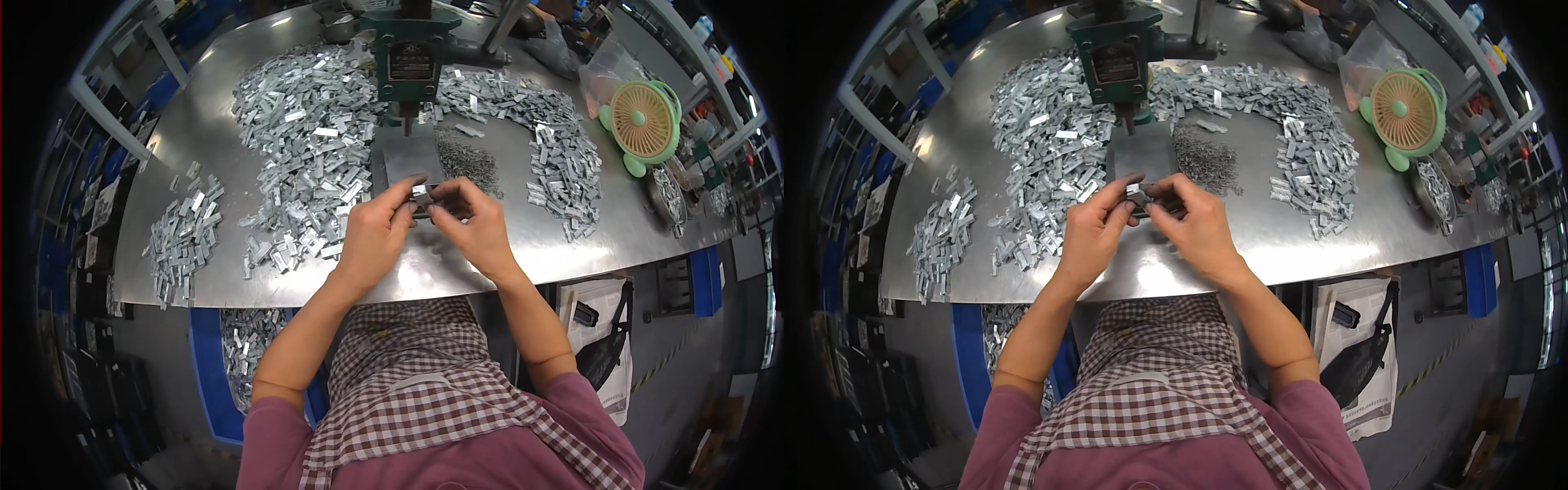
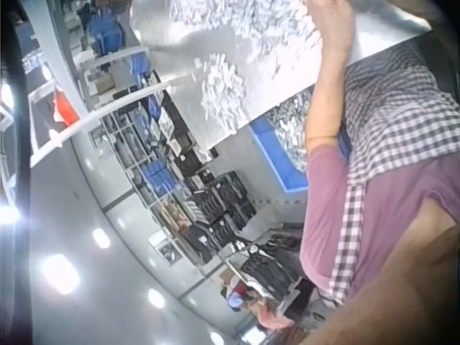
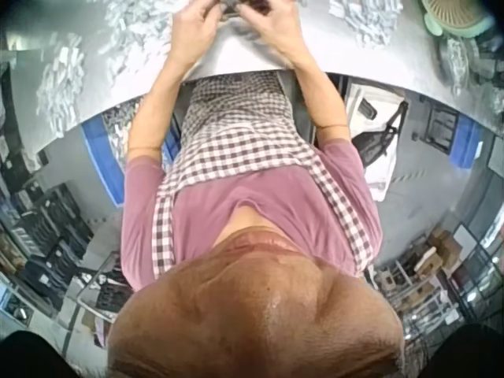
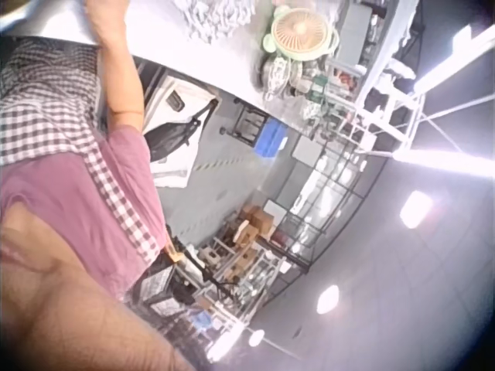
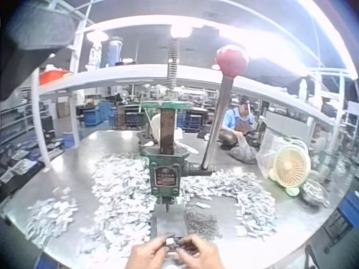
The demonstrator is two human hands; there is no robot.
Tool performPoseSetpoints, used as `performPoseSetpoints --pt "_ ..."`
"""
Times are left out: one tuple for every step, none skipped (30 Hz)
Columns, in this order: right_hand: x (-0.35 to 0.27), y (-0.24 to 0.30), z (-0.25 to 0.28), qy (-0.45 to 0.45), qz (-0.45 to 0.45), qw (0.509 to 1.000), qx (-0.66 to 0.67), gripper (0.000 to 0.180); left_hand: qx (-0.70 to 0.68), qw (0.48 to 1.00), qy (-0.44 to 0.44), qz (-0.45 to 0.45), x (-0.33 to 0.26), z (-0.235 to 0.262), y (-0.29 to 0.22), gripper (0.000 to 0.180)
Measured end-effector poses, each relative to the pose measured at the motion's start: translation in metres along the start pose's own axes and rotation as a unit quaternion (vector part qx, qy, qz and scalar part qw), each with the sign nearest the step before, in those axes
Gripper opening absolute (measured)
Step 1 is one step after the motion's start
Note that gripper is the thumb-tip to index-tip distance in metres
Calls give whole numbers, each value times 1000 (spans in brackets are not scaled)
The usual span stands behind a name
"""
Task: The person assembles metal components by inserting pins into metal clips by hand, pressing them using a manual punch press, and placing the finished pieces into a bin.
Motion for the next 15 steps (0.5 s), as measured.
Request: performPoseSetpoints --pt "0 0 0 -1 -11 1000 5 18 2 1000 -3 3 0 0 2 32" --pt "0 -2 -2 1 -19 1000 17 17 7 1000 -9 -2 0 -1 7 32" --pt "0 -2 -3 5 -20 1000 19 17 13 1000 -14 -7 1 -1 9 32" --pt "0 -3 -4 0 -17 1000 18 18 14 1000 -15 -4 2 -1 10 32" --pt "0 -4 -5 -5 -13 1000 17 18 19 1000 -25 -2 3 -1 10 32" --pt "0 -5 -7 -4 -15 1000 18 18 24 999 -34 1 3 -1 10 31" --pt "0 -6 -7 -11 -22 999 34 18 23 999 -32 1 4 -1 9 31" --pt "0 -7 -8 -20 -29 998 49 18 22 999 -29 5 3 0 7 32" --pt "0 -6 -8 -22 -31 998 49 18 20 999 -25 8 3 0 6 33" --pt "1 -6 -8 -21 -37 998 55 17 18 1000 -21 7 2 -2 8 33" --pt "2 -6 -8 -21 -44 997 60 16 -27 999 -23 15 1 -3 10 31" --pt "3 -7 -6 -27 -46 997 58 16 -71 997 -25 24 2 -4 12 30" --pt "2 -6 -6 -20 -31 998 46 16 -73 997 -16 24 3 -4 13 30" --pt "2 -5 -5 -13 -17 999 35 16 -78 996 -8 44 4 -3 13 29" --pt "3 -5 -4 -22 -22 999 32 16 -82 995 1 63 6 -3 14 29"
Point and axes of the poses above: each hand's wrist, its own x-axis towards the middle knuckle, its own z-axis out of the back of the hand, y = z × x, the point moved 2 cm from there along x, towards the middle knuckle, and after that the axes turned 1 degree about y, right-handed, at the moved point
